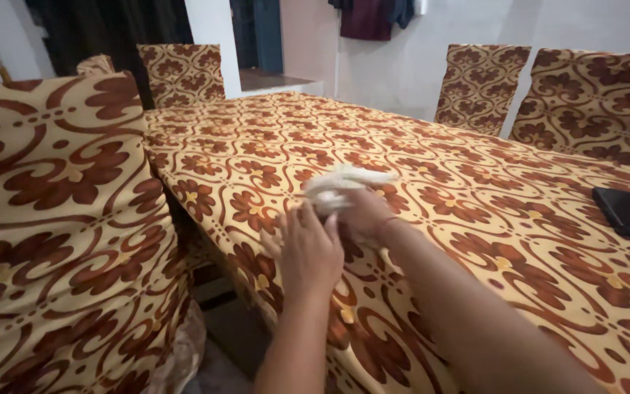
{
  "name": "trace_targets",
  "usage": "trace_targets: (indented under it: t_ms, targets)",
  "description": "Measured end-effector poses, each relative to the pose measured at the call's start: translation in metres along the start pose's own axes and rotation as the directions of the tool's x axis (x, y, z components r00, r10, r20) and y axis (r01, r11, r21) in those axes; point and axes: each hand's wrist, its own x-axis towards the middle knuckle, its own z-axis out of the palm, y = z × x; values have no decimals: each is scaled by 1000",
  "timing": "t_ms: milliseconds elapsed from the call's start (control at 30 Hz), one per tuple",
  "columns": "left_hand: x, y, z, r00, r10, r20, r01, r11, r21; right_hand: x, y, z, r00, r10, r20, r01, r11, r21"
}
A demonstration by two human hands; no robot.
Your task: The person wipes a dining table and chairs with a white cloth, then removes a patterned chair cover to wipe the wooden frame and seat, and finally replaces the cover. The person also wipes the table surface again.
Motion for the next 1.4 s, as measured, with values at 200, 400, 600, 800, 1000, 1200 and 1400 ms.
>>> trace_targets:
  t_ms: [200,400,600,800,1000,1200,1400]
  targets:
    - [1,-4,10,953,198,-227,-207,978,-13,-26,-85,-2,985,-75,155,31,963,269]
    - [-4,-8,5,936,248,-249,-292,943,-159,-83,-98,-39,966,101,238,-89,994,-59]
    - [0,1,-5,950,310,-42,-313,944,-104,-158,-78,-124,912,250,325,-317,933,171]
    - [-7,8,-7,931,349,110,-353,936,13,-201,-15,-181,886,443,-136,-462,862,-206]
    - [3,21,2,946,257,200,-299,928,221,-223,10,-158,848,502,-169,-527,765,-370]
    - [-9,86,26,940,248,233,-280,953,117,-228,-62,-123,902,432,-12,-429,892,-139]
    - [-29,79,27,908,369,197,-243,848,-470,-278,-71,-188,867,494,65,-495,869,11]
